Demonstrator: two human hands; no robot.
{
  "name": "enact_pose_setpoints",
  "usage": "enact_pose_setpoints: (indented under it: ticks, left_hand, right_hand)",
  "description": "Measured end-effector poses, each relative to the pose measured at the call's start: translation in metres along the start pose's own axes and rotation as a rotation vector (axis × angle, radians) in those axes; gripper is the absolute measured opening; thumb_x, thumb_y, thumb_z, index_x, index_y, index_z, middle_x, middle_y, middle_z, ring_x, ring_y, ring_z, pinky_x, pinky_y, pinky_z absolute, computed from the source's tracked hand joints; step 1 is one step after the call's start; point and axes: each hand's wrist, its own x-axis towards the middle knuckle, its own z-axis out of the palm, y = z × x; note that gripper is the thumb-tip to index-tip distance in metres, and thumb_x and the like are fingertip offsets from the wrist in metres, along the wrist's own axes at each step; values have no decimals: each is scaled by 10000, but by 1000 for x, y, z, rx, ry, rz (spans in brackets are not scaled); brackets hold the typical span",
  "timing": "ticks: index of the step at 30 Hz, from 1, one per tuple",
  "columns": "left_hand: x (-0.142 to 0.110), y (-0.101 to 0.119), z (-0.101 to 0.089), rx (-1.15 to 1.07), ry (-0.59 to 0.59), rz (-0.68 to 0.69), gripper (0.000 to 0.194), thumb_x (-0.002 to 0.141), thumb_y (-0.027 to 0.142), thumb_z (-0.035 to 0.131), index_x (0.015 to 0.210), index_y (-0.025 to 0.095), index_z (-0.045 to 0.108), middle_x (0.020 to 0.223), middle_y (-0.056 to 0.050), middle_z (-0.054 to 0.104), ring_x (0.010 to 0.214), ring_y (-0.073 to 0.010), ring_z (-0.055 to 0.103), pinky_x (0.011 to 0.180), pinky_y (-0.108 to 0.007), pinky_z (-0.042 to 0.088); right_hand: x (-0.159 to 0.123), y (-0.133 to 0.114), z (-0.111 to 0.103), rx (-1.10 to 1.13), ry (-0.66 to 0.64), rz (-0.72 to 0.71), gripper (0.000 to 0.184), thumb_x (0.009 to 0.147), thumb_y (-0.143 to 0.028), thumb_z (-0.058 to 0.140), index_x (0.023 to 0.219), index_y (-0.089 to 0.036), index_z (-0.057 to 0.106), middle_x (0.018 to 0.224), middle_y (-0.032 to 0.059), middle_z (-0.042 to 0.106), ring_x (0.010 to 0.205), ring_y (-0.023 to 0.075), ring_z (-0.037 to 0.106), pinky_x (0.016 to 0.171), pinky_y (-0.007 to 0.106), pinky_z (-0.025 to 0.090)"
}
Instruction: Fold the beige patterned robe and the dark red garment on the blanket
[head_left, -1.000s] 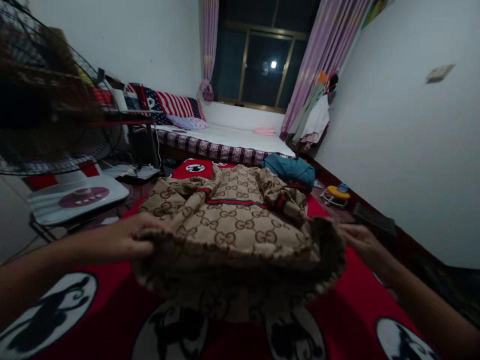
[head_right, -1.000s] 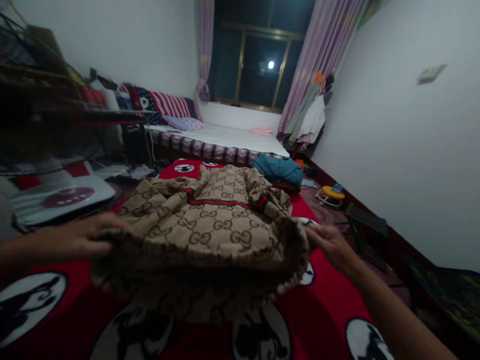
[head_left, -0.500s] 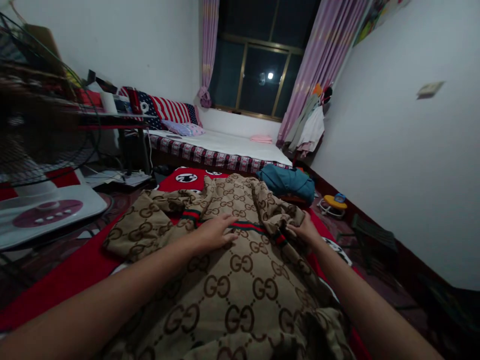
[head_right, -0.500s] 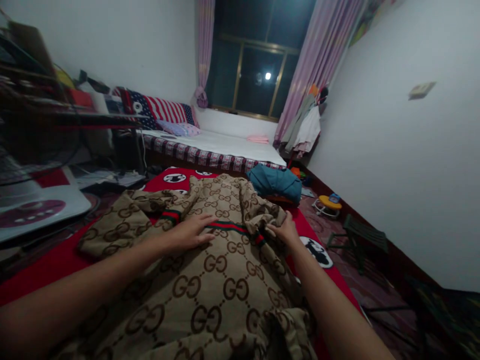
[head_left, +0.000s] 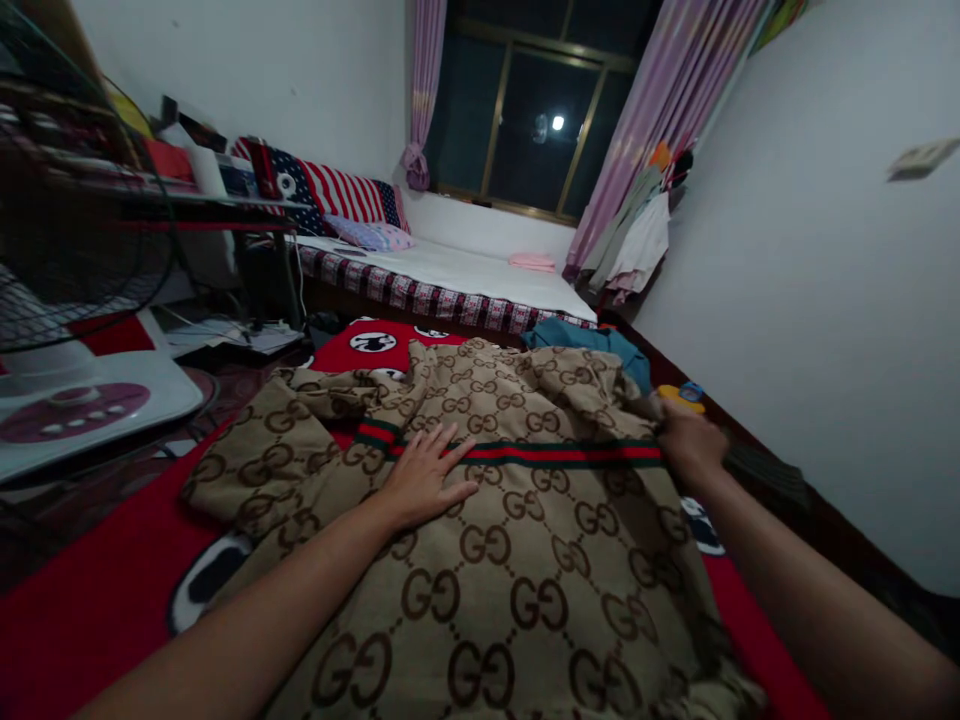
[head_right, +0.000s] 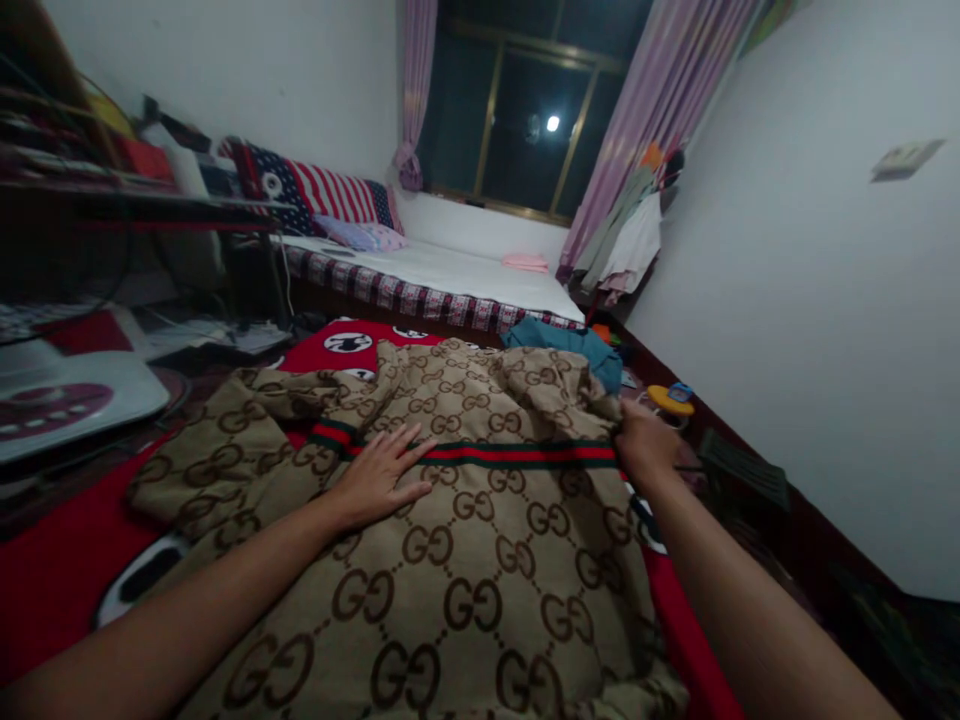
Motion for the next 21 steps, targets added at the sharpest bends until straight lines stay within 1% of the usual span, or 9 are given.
enact_pose_setpoints:
  ticks: [2, 3, 7, 9, 11, 13, 16, 19, 21]
  left_hand:
    - [-1, 0, 1, 0, -3, 3, 679, 861, 667, 426, 1453, 342, 352, 1565, -71, 238, 1435, -305, 215, 1150, -522, 184]
    - [-1, 0, 1, -3, -1, 3, 677, 862, 666, 426, 1452, 343, 351, 1565, -72, 237, 1435, -306, 216, 1149, -525, 184]
    - [-3, 0, 1, -8, 14, 7, 671, 868, 659, 423, 1456, 348, 341, 1567, -60, 239, 1440, -302, 198, 1154, -524, 176]
    - [-3, 0, 0, -14, 16, 10, 661, 877, 655, 409, 1456, 344, 342, 1565, -53, 252, 1440, -296, 201, 1158, -517, 176]
    - [-3, -1, -1, -23, 27, 1, 649, 890, 645, 388, 1454, 325, 352, 1562, -58, 259, 1438, -292, 206, 1160, -506, 188]
    - [-3, -4, -2, -31, 64, -33, 633, 904, 611, 393, 1449, 289, 373, 1562, -75, 255, 1442, -295, 190, 1162, -491, 202]
    - [-2, -10, -2, -40, 159, -145, 599, 916, 517, 440, 1438, 226, 395, 1576, -101, 198, 1441, -298, 191, 1157, -439, 248]
    - [0, -23, -6, -24, 205, -280, 619, 912, 471, 457, 1447, 172, 368, 1572, -132, 194, 1410, -294, 281, 1131, -397, 307]
    - [6, -34, -16, 14, 176, -355, 625, 909, 436, 459, 1444, 129, 361, 1518, -163, 320, 1364, -286, 370, 1096, -380, 352]
  right_hand:
    - [-7, -16, 17, -171, -188, -105, 316, 782, -187, 530, 1055, -189, 689, 1055, 181, 655, 984, 309, 598, 759, 420, 440]
    - [-9, -29, 20, -219, -180, -151, 342, 764, -164, 536, 1073, -176, 684, 1136, 196, 625, 1069, 334, 563, 814, 471, 434]
    - [-17, -94, 4, -8, 131, -398, 509, 788, -185, 513, 1295, -166, 548, 1402, 167, 470, 1236, 316, 458, 963, 511, 385]
    - [-27, -123, 1, 170, 182, -587, 469, 862, -264, 470, 1325, -208, 522, 1393, 119, 502, 1257, 283, 447, 1029, 517, 331]
    - [-42, -137, 15, 233, 183, -731, 463, 917, -378, 427, 1362, -269, 486, 1432, 79, 474, 1334, 287, 361, 1089, 567, 215]
    - [-56, -136, 44, 183, 61, -674, 498, 934, -473, 380, 1400, -308, 441, 1486, 68, 405, 1373, 307, 300, 1086, 599, 181]
    - [-64, -118, 90, 99, -259, -414, 579, 944, -548, 284, 1455, -286, 365, 1521, 106, 339, 1352, 324, 346, 1060, 566, 263]
    - [-61, -106, 110, 87, -312, -369, 610, 944, -566, 272, 1483, -283, 307, 1543, 114, 289, 1367, 327, 328, 1076, 544, 252]
    - [-59, -106, 109, 98, -288, -382, 594, 946, -553, 289, 1474, -283, 329, 1536, 112, 305, 1364, 316, 334, 1080, 529, 253]
